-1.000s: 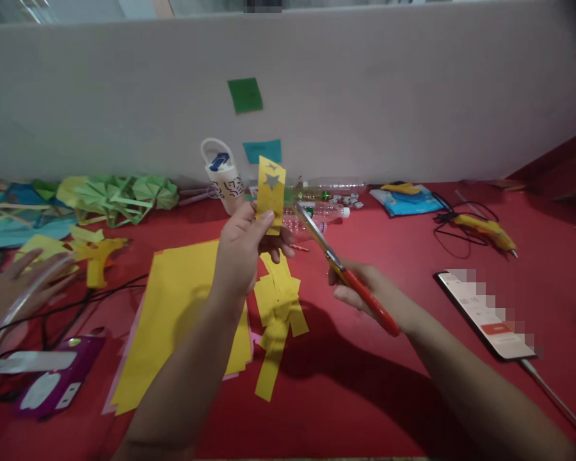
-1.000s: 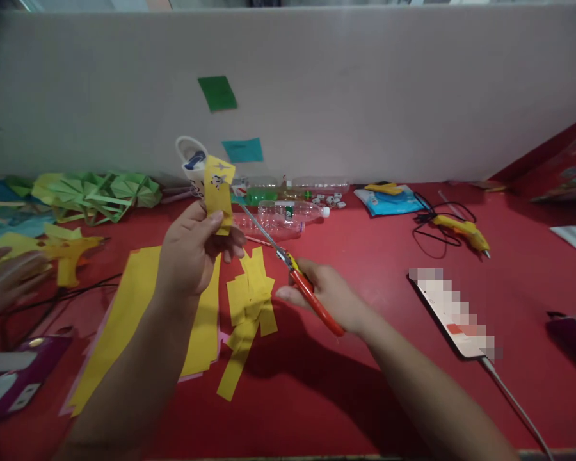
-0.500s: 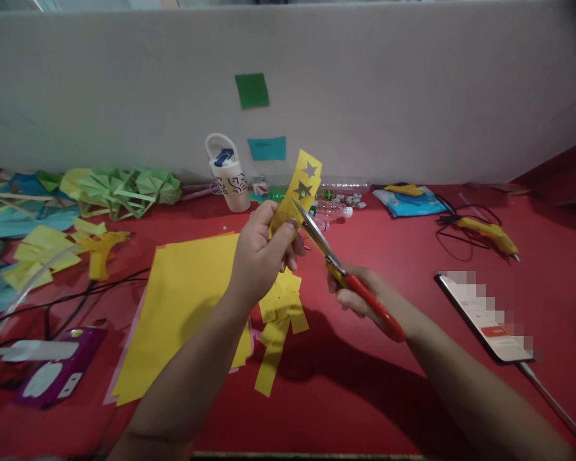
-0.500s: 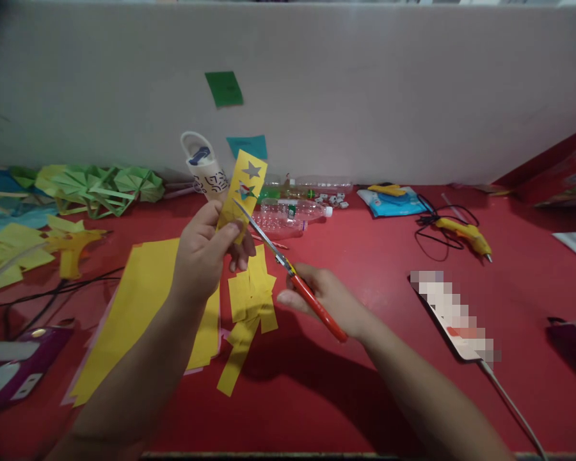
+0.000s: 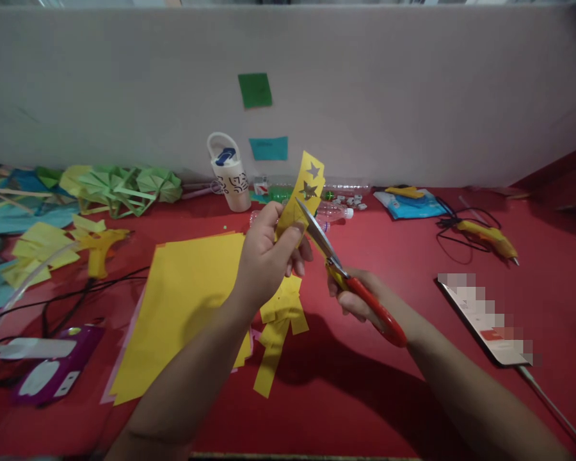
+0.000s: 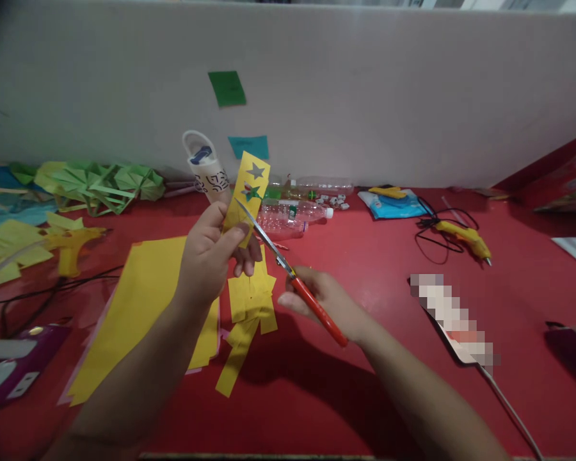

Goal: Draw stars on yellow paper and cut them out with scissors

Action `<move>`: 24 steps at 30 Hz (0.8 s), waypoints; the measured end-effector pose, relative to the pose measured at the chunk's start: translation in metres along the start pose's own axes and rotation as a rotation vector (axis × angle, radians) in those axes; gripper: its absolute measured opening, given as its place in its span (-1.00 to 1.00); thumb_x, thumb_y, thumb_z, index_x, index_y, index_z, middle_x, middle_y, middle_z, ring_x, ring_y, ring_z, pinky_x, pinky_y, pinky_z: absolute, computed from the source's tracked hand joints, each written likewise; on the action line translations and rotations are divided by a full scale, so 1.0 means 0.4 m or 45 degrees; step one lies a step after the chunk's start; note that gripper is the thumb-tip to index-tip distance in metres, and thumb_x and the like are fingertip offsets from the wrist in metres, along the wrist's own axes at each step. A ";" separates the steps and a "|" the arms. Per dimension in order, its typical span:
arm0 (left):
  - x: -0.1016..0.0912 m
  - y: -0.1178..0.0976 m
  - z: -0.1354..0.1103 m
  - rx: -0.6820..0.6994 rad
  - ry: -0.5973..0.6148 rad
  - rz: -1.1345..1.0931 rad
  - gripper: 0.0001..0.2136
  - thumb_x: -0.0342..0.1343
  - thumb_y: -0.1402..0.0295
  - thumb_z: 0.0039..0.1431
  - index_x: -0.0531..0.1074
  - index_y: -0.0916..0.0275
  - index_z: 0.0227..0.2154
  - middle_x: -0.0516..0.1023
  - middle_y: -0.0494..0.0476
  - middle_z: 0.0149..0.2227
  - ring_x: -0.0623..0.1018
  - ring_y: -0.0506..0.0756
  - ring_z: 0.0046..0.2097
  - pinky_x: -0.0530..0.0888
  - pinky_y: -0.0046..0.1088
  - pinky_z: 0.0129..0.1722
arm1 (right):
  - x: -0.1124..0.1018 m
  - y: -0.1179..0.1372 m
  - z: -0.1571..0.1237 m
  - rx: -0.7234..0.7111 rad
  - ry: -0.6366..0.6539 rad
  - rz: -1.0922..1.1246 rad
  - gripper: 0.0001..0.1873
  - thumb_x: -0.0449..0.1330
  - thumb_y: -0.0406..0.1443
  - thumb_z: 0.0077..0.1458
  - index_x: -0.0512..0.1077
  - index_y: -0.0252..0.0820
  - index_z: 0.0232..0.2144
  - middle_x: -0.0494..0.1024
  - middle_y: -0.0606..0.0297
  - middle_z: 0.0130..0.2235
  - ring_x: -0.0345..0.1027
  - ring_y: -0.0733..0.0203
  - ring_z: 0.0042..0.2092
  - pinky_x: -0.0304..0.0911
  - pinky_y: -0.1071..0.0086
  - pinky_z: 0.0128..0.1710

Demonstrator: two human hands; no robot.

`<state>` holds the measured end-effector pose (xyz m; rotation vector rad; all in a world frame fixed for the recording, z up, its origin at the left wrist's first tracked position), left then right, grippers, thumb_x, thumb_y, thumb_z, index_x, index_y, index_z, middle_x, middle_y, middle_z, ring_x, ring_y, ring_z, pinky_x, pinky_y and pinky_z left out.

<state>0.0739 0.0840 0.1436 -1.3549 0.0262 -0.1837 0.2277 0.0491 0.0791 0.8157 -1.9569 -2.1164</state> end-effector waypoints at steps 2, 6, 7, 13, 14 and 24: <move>0.000 0.001 -0.001 0.004 -0.007 -0.003 -0.87 0.09 0.36 0.18 0.22 0.15 -0.41 0.45 -0.17 -0.67 0.39 -0.09 -0.73 0.20 -0.63 -0.76 | 0.002 -0.002 -0.001 0.003 0.000 0.007 -0.55 0.18 0.10 0.14 0.24 -0.13 -0.45 0.22 0.44 -0.52 0.06 0.33 -0.52 0.00 0.41 -0.54; 0.001 0.002 -0.001 -0.001 -0.009 -0.007 -0.89 0.08 0.37 0.17 0.23 0.15 -0.40 0.46 -0.17 -0.68 0.38 -0.09 -0.74 0.21 -0.64 -0.77 | 0.005 -0.014 -0.001 0.032 -0.004 0.015 -0.59 0.18 0.04 0.18 0.23 -0.12 -0.45 0.22 0.45 -0.54 0.05 0.34 -0.54 0.00 0.41 -0.56; 0.001 0.002 -0.001 -0.005 -0.009 -0.009 -0.89 0.08 0.36 0.16 0.23 0.15 -0.40 0.46 -0.16 -0.68 0.38 -0.09 -0.74 0.20 -0.63 -0.77 | 0.006 -0.019 0.000 0.040 -0.004 0.023 -0.60 0.19 0.02 0.19 0.23 -0.12 -0.45 0.22 0.46 -0.54 0.05 0.35 -0.54 -0.01 0.42 -0.57; 0.002 -0.002 0.000 -0.007 0.028 -0.043 -0.87 0.11 0.33 0.13 0.24 0.15 -0.41 0.46 -0.14 -0.68 0.38 -0.09 -0.74 0.20 -0.63 -0.76 | 0.008 -0.040 0.000 0.071 0.008 0.109 -0.58 0.15 0.06 0.20 0.24 -0.12 -0.44 0.21 0.48 -0.56 0.05 0.37 -0.57 -0.01 0.45 -0.61; 0.001 -0.002 0.001 -0.008 0.031 -0.047 -0.87 0.11 0.32 0.13 0.24 0.15 -0.41 0.46 -0.14 -0.68 0.37 -0.09 -0.74 0.19 -0.63 -0.76 | 0.008 -0.040 0.000 0.066 0.008 0.117 -0.56 0.15 0.07 0.20 0.24 -0.12 -0.44 0.21 0.48 -0.56 0.04 0.38 -0.58 0.00 0.45 -0.62; 0.003 -0.005 0.000 -0.024 0.049 -0.069 -0.87 0.10 0.33 0.11 0.23 0.15 -0.41 0.46 -0.14 -0.69 0.36 -0.09 -0.74 0.19 -0.63 -0.78 | 0.010 -0.033 -0.002 0.040 0.022 0.092 -0.50 0.11 0.15 0.21 0.23 -0.12 -0.44 0.23 0.46 -0.54 0.07 0.38 -0.58 0.00 0.45 -0.63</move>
Point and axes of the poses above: each hand's wrist, its own z-axis towards the middle knuckle, its own x-axis out of the palm, y = z × x, the point moved 6 cm from there along z, towards the middle knuckle
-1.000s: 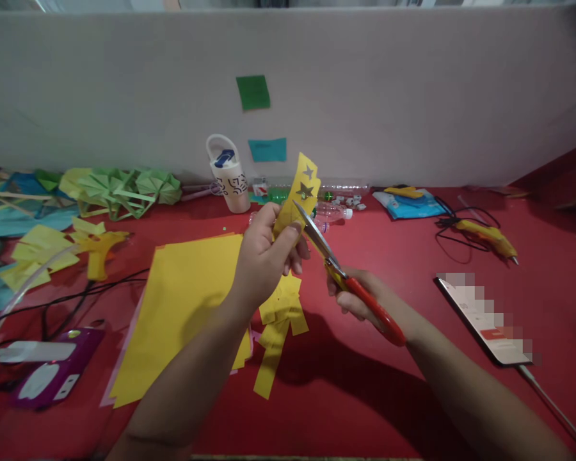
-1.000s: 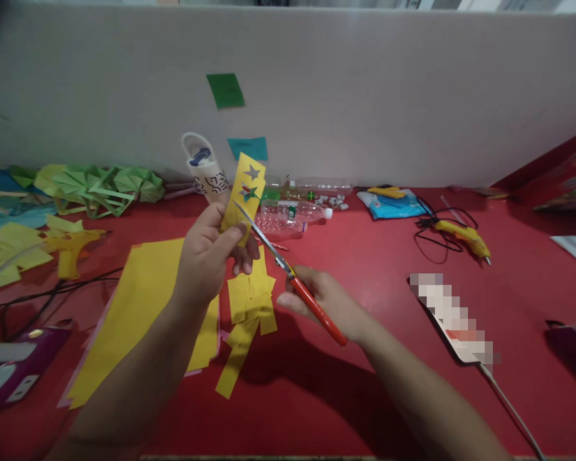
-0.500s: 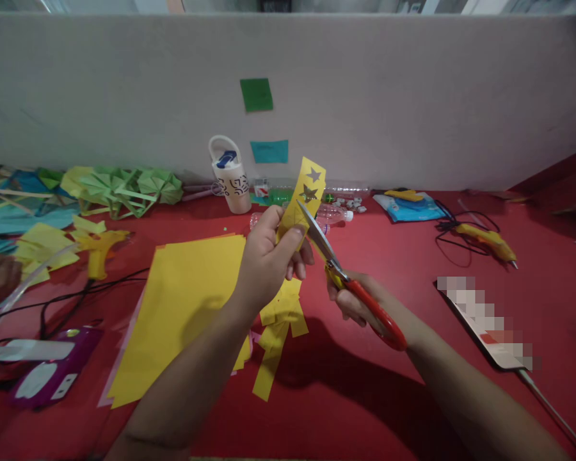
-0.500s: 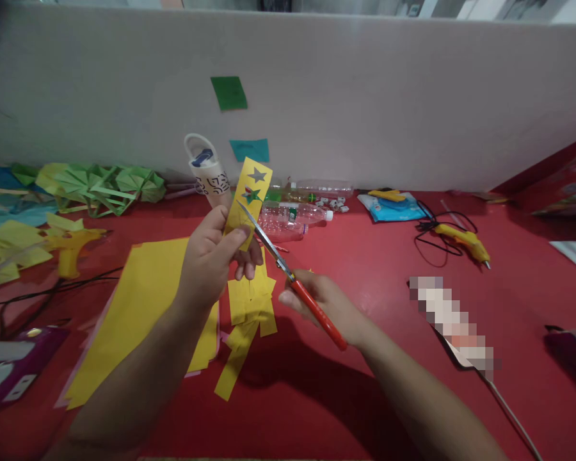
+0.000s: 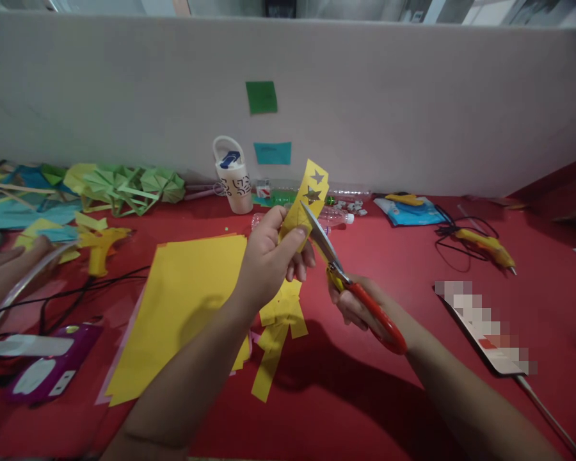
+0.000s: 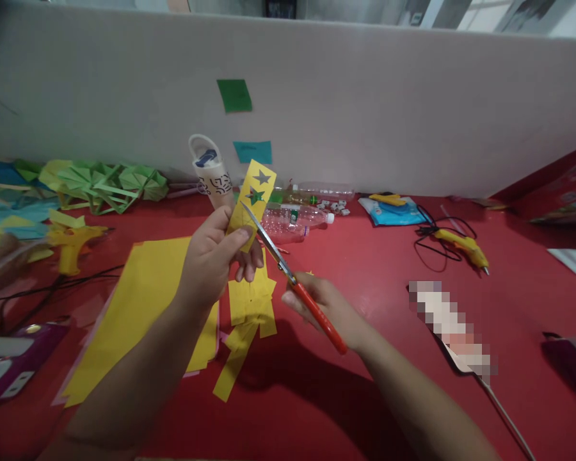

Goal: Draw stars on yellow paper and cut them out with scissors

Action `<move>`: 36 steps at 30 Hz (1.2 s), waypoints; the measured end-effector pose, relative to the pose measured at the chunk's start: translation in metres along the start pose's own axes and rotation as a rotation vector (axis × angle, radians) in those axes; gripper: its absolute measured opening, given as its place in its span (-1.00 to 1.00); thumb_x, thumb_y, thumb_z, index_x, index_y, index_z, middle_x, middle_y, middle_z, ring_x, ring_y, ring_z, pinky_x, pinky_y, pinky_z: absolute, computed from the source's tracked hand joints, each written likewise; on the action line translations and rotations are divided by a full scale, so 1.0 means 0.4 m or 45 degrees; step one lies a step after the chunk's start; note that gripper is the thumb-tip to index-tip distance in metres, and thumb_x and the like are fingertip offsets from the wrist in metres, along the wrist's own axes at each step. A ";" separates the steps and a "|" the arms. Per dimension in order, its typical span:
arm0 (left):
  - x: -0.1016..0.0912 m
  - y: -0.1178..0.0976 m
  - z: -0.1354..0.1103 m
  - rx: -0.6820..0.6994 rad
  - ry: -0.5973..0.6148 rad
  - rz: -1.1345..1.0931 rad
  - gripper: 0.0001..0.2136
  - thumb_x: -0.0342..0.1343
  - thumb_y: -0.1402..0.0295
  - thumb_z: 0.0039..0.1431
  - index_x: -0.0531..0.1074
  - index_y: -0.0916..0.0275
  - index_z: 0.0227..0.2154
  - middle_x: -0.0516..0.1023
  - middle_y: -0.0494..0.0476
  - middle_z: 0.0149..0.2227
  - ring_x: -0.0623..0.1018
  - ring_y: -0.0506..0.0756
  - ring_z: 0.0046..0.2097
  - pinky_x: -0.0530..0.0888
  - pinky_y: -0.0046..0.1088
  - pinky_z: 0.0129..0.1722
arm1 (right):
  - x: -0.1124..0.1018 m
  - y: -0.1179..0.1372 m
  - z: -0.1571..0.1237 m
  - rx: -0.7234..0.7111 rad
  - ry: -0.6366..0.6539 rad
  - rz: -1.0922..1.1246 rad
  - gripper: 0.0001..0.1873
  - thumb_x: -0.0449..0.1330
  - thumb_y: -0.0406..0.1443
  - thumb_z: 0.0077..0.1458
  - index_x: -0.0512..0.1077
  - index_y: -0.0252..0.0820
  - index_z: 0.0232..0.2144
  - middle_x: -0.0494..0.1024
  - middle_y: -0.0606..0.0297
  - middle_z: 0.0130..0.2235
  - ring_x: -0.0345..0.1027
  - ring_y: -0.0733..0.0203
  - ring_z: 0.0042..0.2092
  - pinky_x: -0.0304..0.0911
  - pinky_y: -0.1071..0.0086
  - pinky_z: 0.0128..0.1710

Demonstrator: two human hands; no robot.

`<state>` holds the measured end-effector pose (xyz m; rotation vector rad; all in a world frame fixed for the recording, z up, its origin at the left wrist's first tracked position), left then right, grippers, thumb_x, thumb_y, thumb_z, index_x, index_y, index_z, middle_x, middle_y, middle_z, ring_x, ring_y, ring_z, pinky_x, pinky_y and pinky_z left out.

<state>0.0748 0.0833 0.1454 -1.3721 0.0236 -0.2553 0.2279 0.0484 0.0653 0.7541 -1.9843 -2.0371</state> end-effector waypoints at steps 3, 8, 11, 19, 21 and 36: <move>0.000 -0.001 -0.001 -0.010 -0.005 0.003 -0.86 0.11 0.33 0.11 0.23 0.15 -0.42 0.45 -0.14 -0.69 0.36 -0.09 -0.74 0.18 -0.62 -0.77 | 0.000 0.011 -0.001 -0.019 -0.002 -0.010 -0.49 0.11 0.17 0.20 0.21 -0.12 -0.45 0.20 0.47 -0.55 0.04 0.38 -0.58 0.01 0.45 -0.63; -0.001 -0.001 -0.003 -0.022 -0.011 0.013 -0.86 0.11 0.31 0.12 0.23 0.15 -0.42 0.45 -0.14 -0.68 0.36 -0.09 -0.74 0.19 -0.61 -0.77 | 0.001 0.026 -0.002 -0.040 -0.003 -0.010 -0.45 0.10 0.20 0.18 0.19 -0.11 -0.48 0.21 0.47 -0.56 0.02 0.39 -0.59 -0.02 0.45 -0.64; -0.002 -0.001 -0.003 -0.009 -0.015 0.012 -0.87 0.10 0.33 0.11 0.23 0.15 -0.42 0.46 -0.13 -0.68 0.36 -0.08 -0.74 0.18 -0.61 -0.77 | 0.000 0.020 -0.001 -0.023 -0.008 0.016 -0.48 0.13 0.17 0.18 0.21 -0.12 -0.46 0.22 0.47 -0.57 0.04 0.38 -0.58 -0.02 0.45 -0.63; -0.004 0.000 0.001 0.010 -0.020 0.003 -0.89 0.10 0.35 0.10 0.26 0.15 -0.42 0.47 -0.13 -0.69 0.36 -0.08 -0.75 0.17 -0.61 -0.78 | -0.004 -0.001 0.001 0.018 -0.020 0.064 -0.50 0.14 0.15 0.18 0.22 -0.12 -0.47 0.22 0.47 -0.57 0.06 0.37 -0.58 0.04 0.45 -0.63; -0.003 -0.001 0.000 0.008 -0.022 0.003 -0.89 0.11 0.34 0.10 0.26 0.15 -0.43 0.47 -0.13 -0.69 0.36 -0.07 -0.75 0.17 -0.61 -0.77 | -0.004 -0.005 0.000 0.031 -0.008 0.074 -0.50 0.12 0.15 0.19 0.22 -0.11 -0.46 0.22 0.48 -0.56 0.06 0.38 -0.58 0.03 0.46 -0.63; -0.003 0.001 0.003 0.011 0.000 -0.017 -0.86 0.12 0.33 0.06 0.24 0.16 -0.43 0.47 -0.15 -0.70 0.36 -0.09 -0.76 0.19 -0.64 -0.78 | -0.004 -0.011 0.000 0.101 -0.019 0.086 -0.54 0.18 0.08 0.19 0.20 -0.11 -0.46 0.19 0.51 -0.57 0.08 0.42 -0.60 0.03 0.50 -0.65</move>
Point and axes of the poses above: each hand's wrist, its own z-axis towards the middle knuckle, its own x-axis out of the palm, y = z × x, the point moved 6 cm from there along z, towards the middle knuckle
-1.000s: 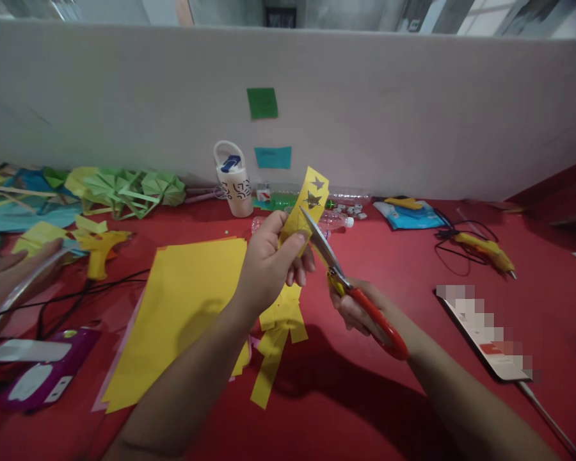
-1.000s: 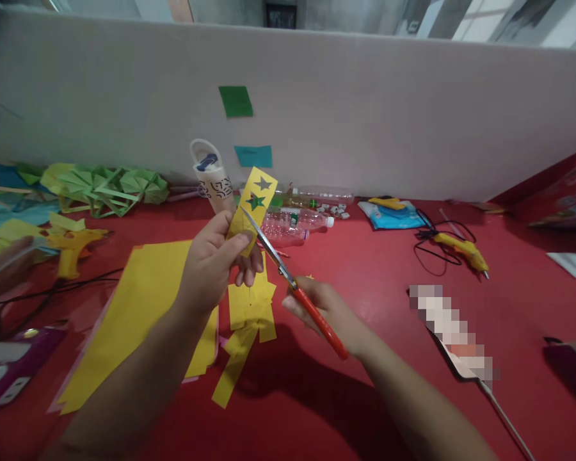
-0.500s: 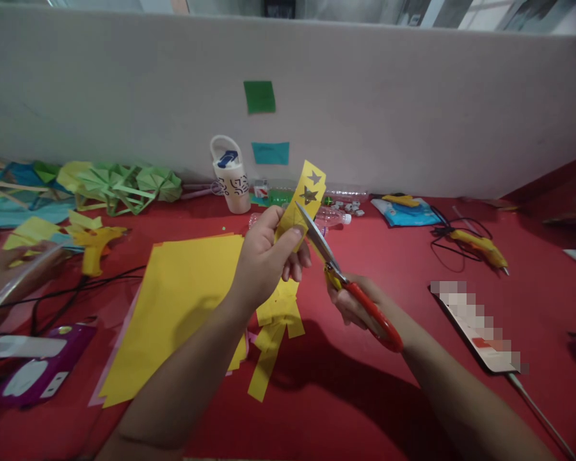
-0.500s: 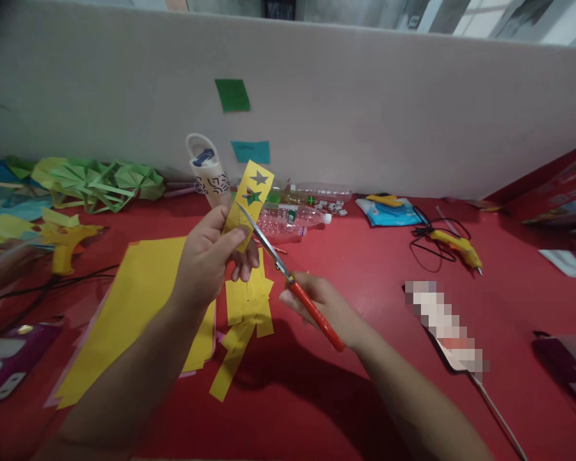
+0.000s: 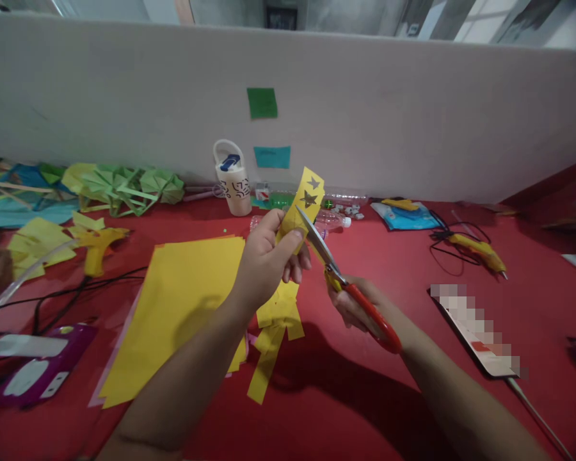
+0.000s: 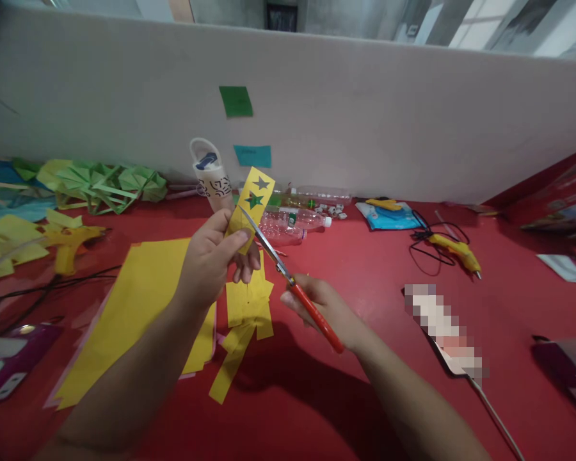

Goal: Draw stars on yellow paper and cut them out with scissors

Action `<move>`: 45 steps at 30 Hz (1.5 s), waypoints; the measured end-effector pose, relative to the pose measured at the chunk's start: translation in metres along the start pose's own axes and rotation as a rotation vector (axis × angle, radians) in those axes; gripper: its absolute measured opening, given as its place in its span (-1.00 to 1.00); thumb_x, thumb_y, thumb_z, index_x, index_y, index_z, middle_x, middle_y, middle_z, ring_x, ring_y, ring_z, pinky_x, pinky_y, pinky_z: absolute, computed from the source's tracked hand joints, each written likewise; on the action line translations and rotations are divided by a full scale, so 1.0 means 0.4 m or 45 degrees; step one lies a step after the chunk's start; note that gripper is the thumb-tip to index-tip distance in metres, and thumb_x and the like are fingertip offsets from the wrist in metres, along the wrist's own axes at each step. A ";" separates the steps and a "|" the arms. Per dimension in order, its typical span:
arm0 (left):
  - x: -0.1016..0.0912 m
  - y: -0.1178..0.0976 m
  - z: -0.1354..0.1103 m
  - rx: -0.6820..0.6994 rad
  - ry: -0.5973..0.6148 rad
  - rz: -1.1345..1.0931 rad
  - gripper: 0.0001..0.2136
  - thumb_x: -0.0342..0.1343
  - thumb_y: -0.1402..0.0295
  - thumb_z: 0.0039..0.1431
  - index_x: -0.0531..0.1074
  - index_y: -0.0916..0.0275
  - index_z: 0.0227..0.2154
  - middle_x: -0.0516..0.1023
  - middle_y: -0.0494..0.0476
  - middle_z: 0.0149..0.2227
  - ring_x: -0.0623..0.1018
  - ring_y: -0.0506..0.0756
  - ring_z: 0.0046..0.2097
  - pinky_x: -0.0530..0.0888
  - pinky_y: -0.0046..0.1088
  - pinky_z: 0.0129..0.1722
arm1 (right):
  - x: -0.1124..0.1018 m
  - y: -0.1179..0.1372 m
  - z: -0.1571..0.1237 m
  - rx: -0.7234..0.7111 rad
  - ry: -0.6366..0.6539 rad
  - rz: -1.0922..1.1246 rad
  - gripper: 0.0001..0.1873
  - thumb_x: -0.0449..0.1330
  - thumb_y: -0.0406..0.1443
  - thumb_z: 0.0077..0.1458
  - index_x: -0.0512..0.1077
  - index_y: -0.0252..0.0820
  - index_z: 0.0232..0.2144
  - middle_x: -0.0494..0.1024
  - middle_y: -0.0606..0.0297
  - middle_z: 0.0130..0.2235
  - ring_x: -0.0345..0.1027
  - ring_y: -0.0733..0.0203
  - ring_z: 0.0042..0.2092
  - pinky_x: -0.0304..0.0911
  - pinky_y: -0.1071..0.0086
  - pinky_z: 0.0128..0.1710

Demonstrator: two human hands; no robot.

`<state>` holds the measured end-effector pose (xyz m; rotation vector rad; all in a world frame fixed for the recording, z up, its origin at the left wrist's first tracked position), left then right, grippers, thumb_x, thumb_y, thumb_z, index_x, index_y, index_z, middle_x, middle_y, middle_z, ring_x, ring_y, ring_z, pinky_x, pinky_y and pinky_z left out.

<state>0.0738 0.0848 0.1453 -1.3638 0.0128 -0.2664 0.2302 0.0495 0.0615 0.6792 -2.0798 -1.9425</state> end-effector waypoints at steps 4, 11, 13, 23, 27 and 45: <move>0.001 -0.001 -0.002 0.007 -0.010 0.001 -0.88 0.10 0.34 0.05 0.24 0.16 -0.44 0.46 -0.15 -0.70 0.35 -0.10 -0.76 0.19 -0.65 -0.79 | 0.000 0.003 -0.001 -0.014 0.009 -0.012 -0.52 0.17 0.12 0.18 0.20 -0.11 -0.46 0.18 0.52 -0.57 0.06 0.43 -0.61 0.03 0.50 -0.66; 0.000 0.004 -0.001 0.005 -0.006 -0.003 -0.88 0.11 0.33 0.06 0.25 0.16 -0.43 0.47 -0.13 -0.70 0.36 -0.09 -0.76 0.18 -0.64 -0.79 | 0.000 0.007 0.000 -0.005 0.003 -0.022 -0.50 0.16 0.14 0.16 0.20 -0.11 -0.47 0.18 0.52 -0.58 0.04 0.43 -0.62 0.03 0.49 -0.66; -0.001 0.005 0.000 0.009 -0.005 -0.003 -0.88 0.11 0.33 0.05 0.25 0.16 -0.43 0.46 -0.13 -0.70 0.35 -0.09 -0.76 0.18 -0.64 -0.79 | 0.001 0.004 0.000 -0.002 0.005 -0.013 -0.50 0.16 0.14 0.16 0.20 -0.11 -0.47 0.18 0.52 -0.58 0.04 0.43 -0.62 0.04 0.49 -0.66; -0.019 0.005 0.009 0.068 0.011 0.061 -0.85 0.11 0.27 0.13 0.29 0.17 -0.46 0.43 -0.10 -0.67 0.44 -0.03 -0.67 0.33 -0.56 -0.70 | -0.005 0.018 -0.003 0.036 0.003 -0.036 -0.44 0.18 0.21 0.09 0.18 -0.11 -0.47 0.13 0.54 -0.57 0.00 0.43 -0.60 0.05 0.47 -0.61; -0.055 -0.017 0.017 0.227 -0.100 0.196 -0.80 0.09 0.30 0.17 0.36 0.21 -0.55 0.40 -0.03 -0.59 0.43 -0.03 -0.54 0.40 -0.54 -0.57 | -0.007 0.059 -0.010 -0.019 0.038 -0.169 -0.37 0.13 0.30 0.05 0.16 -0.10 -0.49 0.14 0.52 -0.56 0.00 0.41 -0.57 0.08 0.44 -0.58; -0.030 -0.004 0.004 0.088 -0.102 0.150 -0.80 0.16 0.30 -0.11 0.40 0.22 -0.74 0.53 0.07 -0.66 0.47 -0.01 -0.59 0.44 -0.50 -0.55 | 0.015 0.029 -0.009 -0.149 0.129 -0.057 -0.38 0.06 0.29 0.13 0.14 -0.10 -0.46 0.19 0.49 -0.57 -0.02 0.41 -0.59 -0.02 0.45 -0.63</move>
Point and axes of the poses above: each hand's wrist, its own z-axis towards the middle knuckle, its own x-axis out of the palm, y = z × x, the point moved 6 cm from there along z, towards the middle knuckle
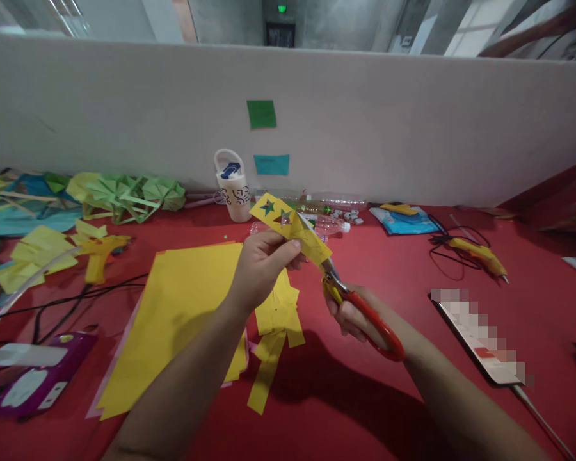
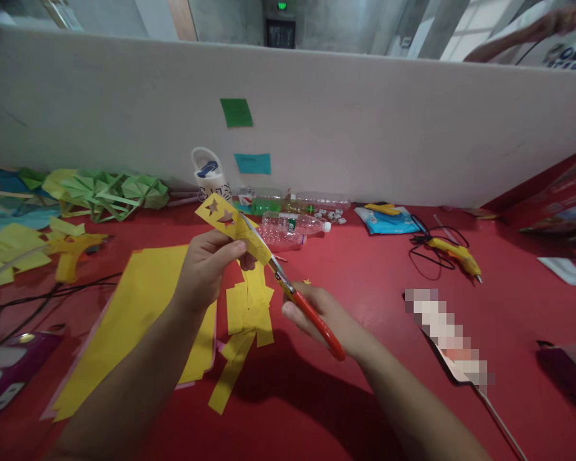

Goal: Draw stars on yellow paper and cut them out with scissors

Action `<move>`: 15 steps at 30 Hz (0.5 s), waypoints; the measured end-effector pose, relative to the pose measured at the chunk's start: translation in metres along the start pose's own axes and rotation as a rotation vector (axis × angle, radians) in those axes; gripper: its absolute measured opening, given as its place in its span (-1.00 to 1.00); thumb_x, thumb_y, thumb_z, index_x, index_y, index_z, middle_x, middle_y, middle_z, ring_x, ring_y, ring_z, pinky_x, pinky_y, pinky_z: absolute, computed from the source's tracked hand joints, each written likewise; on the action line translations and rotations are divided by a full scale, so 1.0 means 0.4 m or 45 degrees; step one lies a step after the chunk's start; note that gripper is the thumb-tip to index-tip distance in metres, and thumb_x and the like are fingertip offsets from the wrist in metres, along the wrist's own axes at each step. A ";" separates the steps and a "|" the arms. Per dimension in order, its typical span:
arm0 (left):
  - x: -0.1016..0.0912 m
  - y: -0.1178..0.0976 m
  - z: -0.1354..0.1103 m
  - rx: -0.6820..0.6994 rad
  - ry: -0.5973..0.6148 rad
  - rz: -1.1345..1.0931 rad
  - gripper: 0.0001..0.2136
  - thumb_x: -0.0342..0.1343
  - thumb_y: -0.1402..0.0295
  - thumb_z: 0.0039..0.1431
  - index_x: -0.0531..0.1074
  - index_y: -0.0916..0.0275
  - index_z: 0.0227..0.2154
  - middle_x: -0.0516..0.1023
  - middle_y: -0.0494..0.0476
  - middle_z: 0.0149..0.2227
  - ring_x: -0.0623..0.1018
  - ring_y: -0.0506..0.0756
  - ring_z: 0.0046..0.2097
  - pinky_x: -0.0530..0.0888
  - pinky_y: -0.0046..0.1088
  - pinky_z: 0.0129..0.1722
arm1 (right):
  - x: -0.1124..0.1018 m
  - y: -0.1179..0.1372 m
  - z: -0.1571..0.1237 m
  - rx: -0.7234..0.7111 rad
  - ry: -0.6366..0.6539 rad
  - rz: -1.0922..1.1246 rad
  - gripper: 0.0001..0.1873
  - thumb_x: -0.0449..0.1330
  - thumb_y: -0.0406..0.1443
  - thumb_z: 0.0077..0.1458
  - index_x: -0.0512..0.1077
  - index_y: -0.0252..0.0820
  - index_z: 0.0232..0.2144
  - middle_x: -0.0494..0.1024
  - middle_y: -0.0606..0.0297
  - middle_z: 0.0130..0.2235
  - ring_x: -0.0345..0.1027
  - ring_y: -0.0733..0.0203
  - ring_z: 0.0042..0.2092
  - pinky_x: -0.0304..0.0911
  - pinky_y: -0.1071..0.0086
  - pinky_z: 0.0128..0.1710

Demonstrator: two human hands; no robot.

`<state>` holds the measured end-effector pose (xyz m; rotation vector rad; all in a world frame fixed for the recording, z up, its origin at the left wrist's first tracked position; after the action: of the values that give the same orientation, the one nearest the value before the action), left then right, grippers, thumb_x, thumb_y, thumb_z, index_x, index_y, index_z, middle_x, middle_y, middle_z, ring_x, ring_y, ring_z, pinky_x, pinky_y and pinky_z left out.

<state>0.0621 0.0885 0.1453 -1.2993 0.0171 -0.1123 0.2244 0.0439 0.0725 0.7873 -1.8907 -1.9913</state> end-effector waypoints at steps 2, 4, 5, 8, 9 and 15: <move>-0.001 0.001 0.000 -0.011 0.000 0.001 -0.82 0.16 0.30 -0.11 0.43 0.22 -0.72 0.53 0.07 -0.66 0.47 -0.01 -0.59 0.44 -0.49 -0.55 | 0.003 0.001 0.001 0.010 -0.008 0.012 -0.38 0.05 0.30 0.12 0.13 -0.10 -0.46 0.20 0.49 -0.56 -0.01 0.42 -0.60 -0.02 0.46 -0.64; -0.001 0.002 0.001 -0.014 0.007 0.001 -0.83 0.16 0.30 -0.11 0.45 0.22 -0.71 0.53 0.07 -0.65 0.47 -0.01 -0.59 0.44 -0.49 -0.56 | 0.002 -0.003 0.002 0.022 -0.041 0.034 -0.36 0.07 0.32 0.09 0.13 -0.09 -0.48 0.18 0.49 -0.57 -0.01 0.43 -0.61 -0.02 0.46 -0.66; 0.000 0.003 0.002 -0.013 0.011 0.002 -0.83 0.16 0.30 -0.11 0.45 0.22 -0.71 0.53 0.07 -0.65 0.47 -0.01 -0.59 0.44 -0.49 -0.56 | 0.002 -0.007 0.002 0.030 -0.059 0.047 -0.36 0.08 0.32 0.08 0.13 -0.09 -0.49 0.17 0.49 -0.57 -0.01 0.43 -0.61 -0.02 0.47 -0.66; 0.000 0.006 0.004 -0.019 0.018 -0.003 -0.82 0.16 0.29 -0.11 0.45 0.22 -0.71 0.54 0.08 -0.64 0.46 -0.01 -0.59 0.43 -0.49 -0.56 | 0.003 -0.018 0.001 0.053 -0.077 0.085 -0.37 0.09 0.30 0.10 0.14 -0.10 -0.50 0.17 0.49 -0.58 0.01 0.43 -0.62 -0.05 0.48 -0.69; 0.000 0.007 0.004 -0.024 0.018 -0.005 -0.82 0.16 0.29 -0.11 0.46 0.22 -0.71 0.54 0.09 -0.64 0.46 -0.01 -0.60 0.43 -0.49 -0.56 | 0.003 -0.021 0.001 0.061 -0.075 0.095 -0.38 0.09 0.29 0.10 0.15 -0.10 -0.50 0.17 0.49 -0.58 0.01 0.43 -0.63 -0.05 0.49 -0.70; -0.003 0.001 0.002 -0.042 0.010 -0.021 -0.83 0.17 0.29 -0.13 0.48 0.24 -0.70 0.52 0.07 -0.66 0.45 -0.01 -0.61 0.43 -0.49 -0.57 | 0.003 -0.012 -0.002 0.053 -0.094 0.063 -0.40 0.12 0.25 0.13 0.15 -0.10 -0.50 0.18 0.49 -0.59 -0.01 0.44 -0.63 -0.08 0.48 -0.72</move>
<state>0.0609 0.0895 0.1453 -1.3322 0.0151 -0.1320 0.2248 0.0432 0.0677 0.6798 -1.9792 -1.9832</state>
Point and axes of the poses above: each hand's wrist, its own z-axis towards the middle knuckle, its own x-axis out of the palm, y = z × x, the point moved 6 cm from there along z, towards the middle knuckle
